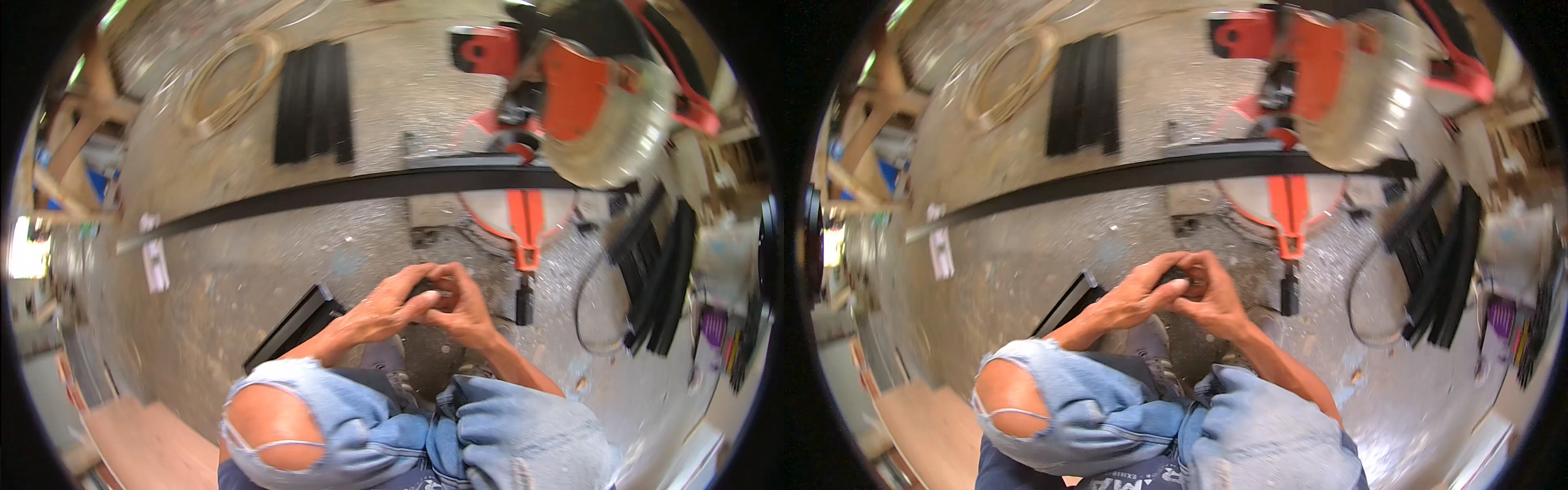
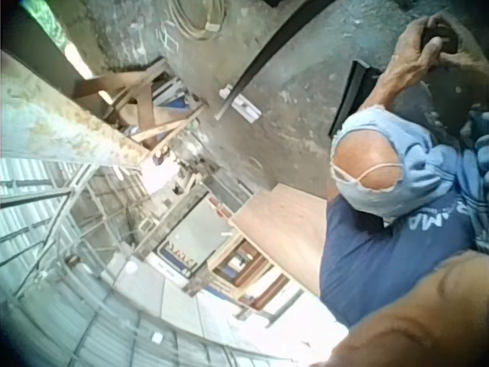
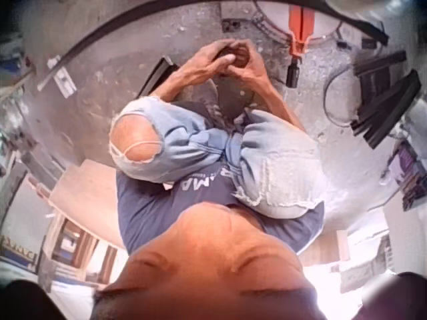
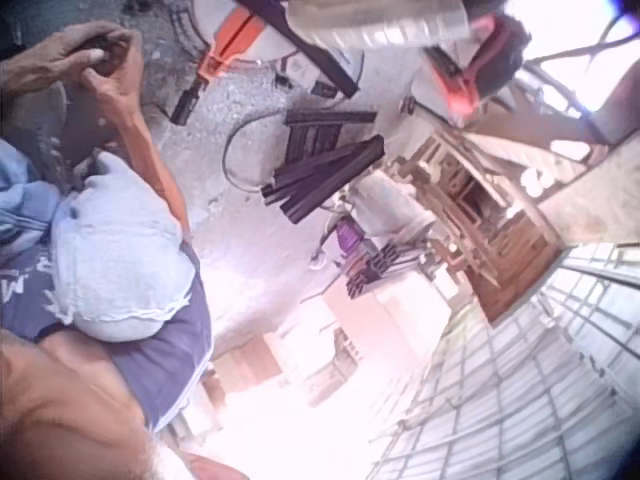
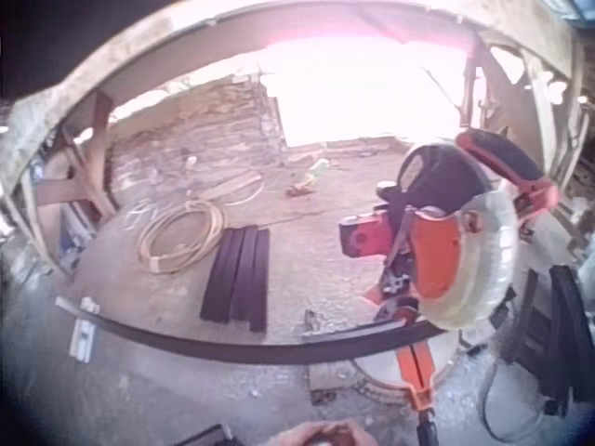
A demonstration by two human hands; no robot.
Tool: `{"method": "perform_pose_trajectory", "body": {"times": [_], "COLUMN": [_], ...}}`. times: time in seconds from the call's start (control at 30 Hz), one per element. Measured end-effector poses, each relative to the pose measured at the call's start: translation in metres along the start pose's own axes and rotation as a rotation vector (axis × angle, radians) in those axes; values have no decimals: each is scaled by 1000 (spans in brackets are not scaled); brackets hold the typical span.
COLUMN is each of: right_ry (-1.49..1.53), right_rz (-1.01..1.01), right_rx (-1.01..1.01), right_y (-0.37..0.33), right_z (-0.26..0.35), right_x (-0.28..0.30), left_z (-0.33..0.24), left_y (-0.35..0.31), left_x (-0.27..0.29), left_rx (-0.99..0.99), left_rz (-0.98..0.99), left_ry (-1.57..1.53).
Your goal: The person measures long black metal profiles using a yellow tape measure, marks them with a pen, and cuts them using a red miter saw while working on the floor.
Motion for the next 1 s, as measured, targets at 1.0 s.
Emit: {"method": "perform_pose_trajectory", "body": {"times": [1.0], "right_ry": [163], "right_rz": [-110], "right_rx": [-46], "right_y": [-42], "right_z": [-52], "right_x": [54], "left_z": [40], "left_y": [-30], "left_x": [-57], "left_rx": [94], "left_rz": [-280], "left_ry": [-105]}}
Point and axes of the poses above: each hand's wrist, its own y-axis towards the middle knuckle, its own x-axis out of the back of the hand, z = x × y, the point moved 7 cm from there along y, towards the middle knuckle, and after that the axes turned 4 degrees about -x, right-handed, at the moved point
